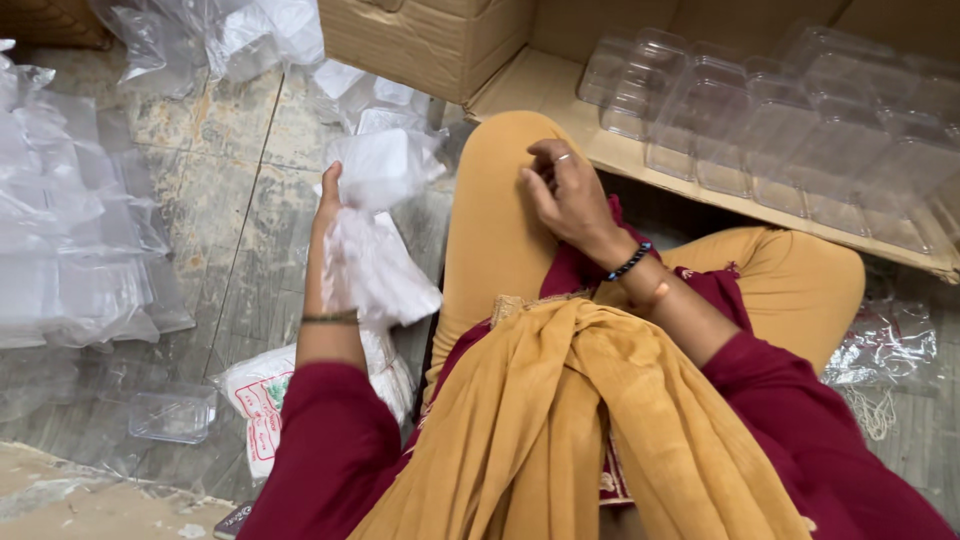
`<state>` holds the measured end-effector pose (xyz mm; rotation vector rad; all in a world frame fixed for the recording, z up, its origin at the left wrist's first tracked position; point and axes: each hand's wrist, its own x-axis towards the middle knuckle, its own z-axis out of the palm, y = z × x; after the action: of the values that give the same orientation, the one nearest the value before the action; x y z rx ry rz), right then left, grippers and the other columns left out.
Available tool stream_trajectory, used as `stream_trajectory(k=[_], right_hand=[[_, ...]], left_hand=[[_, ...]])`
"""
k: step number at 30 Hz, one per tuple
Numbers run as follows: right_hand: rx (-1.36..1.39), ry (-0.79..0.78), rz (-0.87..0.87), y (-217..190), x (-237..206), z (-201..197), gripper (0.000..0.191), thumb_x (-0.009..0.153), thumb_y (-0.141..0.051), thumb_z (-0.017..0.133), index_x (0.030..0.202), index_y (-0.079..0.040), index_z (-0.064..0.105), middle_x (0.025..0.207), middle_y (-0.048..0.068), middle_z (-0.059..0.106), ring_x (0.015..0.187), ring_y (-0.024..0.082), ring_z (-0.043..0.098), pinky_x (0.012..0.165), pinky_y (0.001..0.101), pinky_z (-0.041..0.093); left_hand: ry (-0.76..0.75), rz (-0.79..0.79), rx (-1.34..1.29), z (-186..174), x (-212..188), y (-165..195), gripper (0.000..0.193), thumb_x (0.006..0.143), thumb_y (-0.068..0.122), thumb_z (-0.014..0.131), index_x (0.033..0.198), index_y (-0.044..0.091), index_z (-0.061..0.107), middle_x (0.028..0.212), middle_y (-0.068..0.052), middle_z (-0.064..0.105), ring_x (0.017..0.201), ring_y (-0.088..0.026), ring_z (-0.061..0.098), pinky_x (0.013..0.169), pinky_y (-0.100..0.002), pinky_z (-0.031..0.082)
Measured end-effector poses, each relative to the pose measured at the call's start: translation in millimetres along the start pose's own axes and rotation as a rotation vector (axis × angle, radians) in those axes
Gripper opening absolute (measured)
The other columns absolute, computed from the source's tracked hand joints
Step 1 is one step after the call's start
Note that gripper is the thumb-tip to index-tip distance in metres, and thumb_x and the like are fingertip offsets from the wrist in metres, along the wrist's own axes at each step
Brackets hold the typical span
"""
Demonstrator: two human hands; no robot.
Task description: The person sits on the floor and packs clear plastic containers into small plastic bags, twisting the bags closed and placing the bagged containers into a cardboard box. They repeatedly take containers from the box, bag them one at a time, and set filled bags aside.
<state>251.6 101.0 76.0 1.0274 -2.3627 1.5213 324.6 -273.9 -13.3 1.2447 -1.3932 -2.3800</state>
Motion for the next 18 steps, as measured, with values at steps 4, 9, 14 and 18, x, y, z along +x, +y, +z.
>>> stream_trajectory(k=[4, 9, 14, 18], right_hand=[[-0.038, 0.007, -0.017, 11.9, -7.4, -8.6, 0.026, 0.100, -0.007, 0.069, 0.121, 0.002, 0.059, 0.094, 0.013, 0.067, 0.079, 0.021, 0.067, 0.070, 0.0325, 0.055], [0.000, -0.024, 0.003, 16.4, -2.3, -16.7, 0.027, 0.103, -0.008, 0.068, 0.125, 0.003, 0.057, 0.096, 0.012, 0.068, 0.082, 0.020, 0.068, 0.074, 0.0318, 0.056], [0.055, 0.004, 0.107, 0.4, 5.4, -22.0, 0.029, 0.103, -0.014, 0.072, 0.124, 0.002, 0.059, 0.096, 0.010, 0.069, 0.087, 0.019, 0.069, 0.076, 0.0308, 0.058], [0.724, -0.180, 0.165, -25.8, 21.1, -21.7, 0.046, 0.104, -0.019, 0.071, 0.139, 0.000, 0.049, 0.121, 0.002, 0.064, 0.113, 0.012, 0.062, 0.100, 0.0275, 0.052]], left_hand=[[0.027, 0.149, 0.016, 22.1, 50.1, 14.4, 0.081, 0.084, 0.068, 0.069, 0.136, 0.007, 0.059, 0.123, -0.014, 0.066, 0.107, -0.022, 0.064, 0.089, -0.035, 0.052], [0.400, 0.575, 0.717, 61.1, 52.7, 49.5, 0.081, 0.087, 0.062, 0.074, 0.130, -0.006, 0.063, 0.124, -0.020, 0.070, 0.116, -0.027, 0.067, 0.099, -0.034, 0.051], [0.008, 0.939, 0.406, 118.3, -52.0, 35.0, 0.043, 0.107, 0.030, 0.055, 0.123, -0.006, 0.069, 0.107, -0.017, 0.080, 0.091, -0.020, 0.072, 0.082, -0.035, 0.057], [-0.295, 1.121, 0.352, 174.2, -147.5, 10.4, 0.040, 0.115, 0.029, 0.049, 0.136, -0.002, 0.062, 0.118, -0.015, 0.078, 0.112, -0.016, 0.072, 0.098, -0.029, 0.057]])
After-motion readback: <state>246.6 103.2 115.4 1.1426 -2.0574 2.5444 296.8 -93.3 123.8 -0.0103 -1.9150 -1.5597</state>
